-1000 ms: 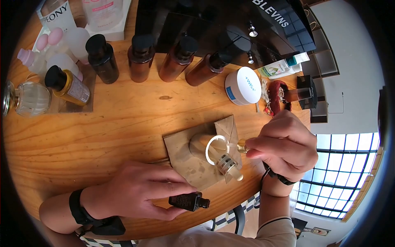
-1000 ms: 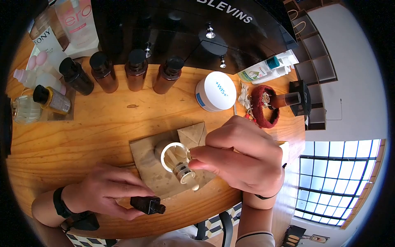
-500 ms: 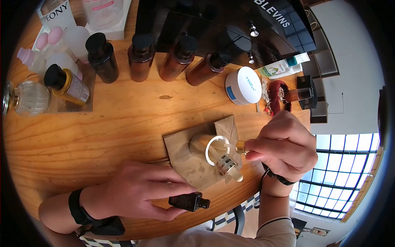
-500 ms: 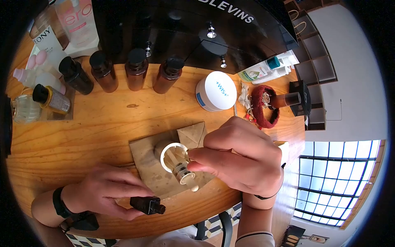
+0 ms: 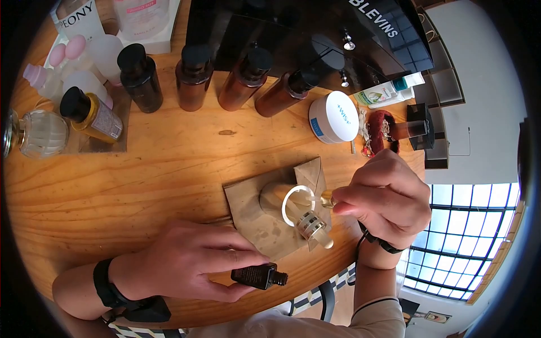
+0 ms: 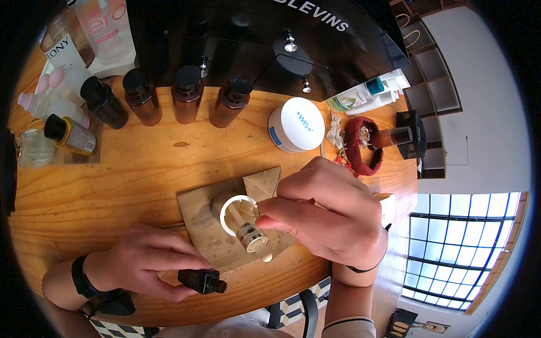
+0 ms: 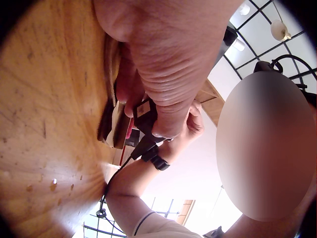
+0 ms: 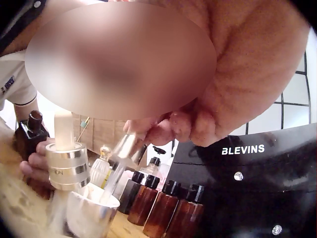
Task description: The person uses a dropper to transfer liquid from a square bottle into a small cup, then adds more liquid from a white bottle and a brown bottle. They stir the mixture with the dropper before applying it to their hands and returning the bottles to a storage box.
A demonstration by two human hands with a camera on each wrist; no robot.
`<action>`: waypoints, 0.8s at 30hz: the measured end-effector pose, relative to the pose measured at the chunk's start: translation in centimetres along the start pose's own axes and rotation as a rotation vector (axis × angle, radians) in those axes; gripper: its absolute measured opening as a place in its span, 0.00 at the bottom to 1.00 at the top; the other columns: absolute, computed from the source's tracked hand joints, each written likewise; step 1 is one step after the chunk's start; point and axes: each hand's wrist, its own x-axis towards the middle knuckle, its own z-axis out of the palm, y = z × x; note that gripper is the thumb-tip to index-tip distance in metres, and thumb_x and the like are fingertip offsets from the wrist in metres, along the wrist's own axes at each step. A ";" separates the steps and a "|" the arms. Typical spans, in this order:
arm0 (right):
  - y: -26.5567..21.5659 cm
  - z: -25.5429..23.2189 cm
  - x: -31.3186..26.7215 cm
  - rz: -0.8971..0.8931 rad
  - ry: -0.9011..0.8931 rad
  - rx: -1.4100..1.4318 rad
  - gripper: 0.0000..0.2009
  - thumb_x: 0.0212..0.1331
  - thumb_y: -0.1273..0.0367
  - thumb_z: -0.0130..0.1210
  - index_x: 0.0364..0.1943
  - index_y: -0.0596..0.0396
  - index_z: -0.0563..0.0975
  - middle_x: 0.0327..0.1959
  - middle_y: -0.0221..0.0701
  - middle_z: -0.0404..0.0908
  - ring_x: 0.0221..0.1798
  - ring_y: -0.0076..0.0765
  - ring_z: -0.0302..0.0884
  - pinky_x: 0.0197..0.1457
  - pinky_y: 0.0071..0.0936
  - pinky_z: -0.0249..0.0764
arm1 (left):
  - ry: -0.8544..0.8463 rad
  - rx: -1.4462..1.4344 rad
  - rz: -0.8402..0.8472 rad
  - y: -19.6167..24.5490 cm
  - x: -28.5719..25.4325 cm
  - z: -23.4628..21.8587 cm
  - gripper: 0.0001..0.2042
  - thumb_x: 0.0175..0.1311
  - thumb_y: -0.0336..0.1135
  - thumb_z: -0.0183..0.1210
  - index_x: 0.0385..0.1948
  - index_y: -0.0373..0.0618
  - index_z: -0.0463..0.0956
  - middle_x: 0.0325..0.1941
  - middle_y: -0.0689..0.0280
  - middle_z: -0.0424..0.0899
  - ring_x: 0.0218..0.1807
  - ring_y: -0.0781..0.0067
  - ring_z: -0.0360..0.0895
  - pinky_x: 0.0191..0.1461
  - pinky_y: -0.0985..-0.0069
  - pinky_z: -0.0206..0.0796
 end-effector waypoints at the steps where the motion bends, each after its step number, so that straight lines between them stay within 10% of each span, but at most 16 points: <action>1: 0.0 0.0 0.0 0.000 0.000 0.000 0.13 0.32 0.68 0.74 0.26 0.57 0.86 0.25 0.27 0.78 0.27 0.28 0.75 0.30 0.27 0.68 | -0.001 0.001 0.001 0.0 0.0 0.0 0.19 0.48 0.36 0.76 0.45 0.50 0.87 0.39 0.69 0.87 0.30 0.75 0.84 0.31 0.79 0.77; 24: -0.4 0.1 0.1 -0.024 0.038 0.013 0.13 0.31 0.69 0.73 0.25 0.58 0.85 0.24 0.26 0.78 0.27 0.27 0.75 0.28 0.26 0.69 | 0.003 -0.021 -0.015 0.0 -0.1 0.1 0.19 0.48 0.35 0.76 0.45 0.51 0.87 0.39 0.70 0.86 0.30 0.76 0.84 0.31 0.79 0.78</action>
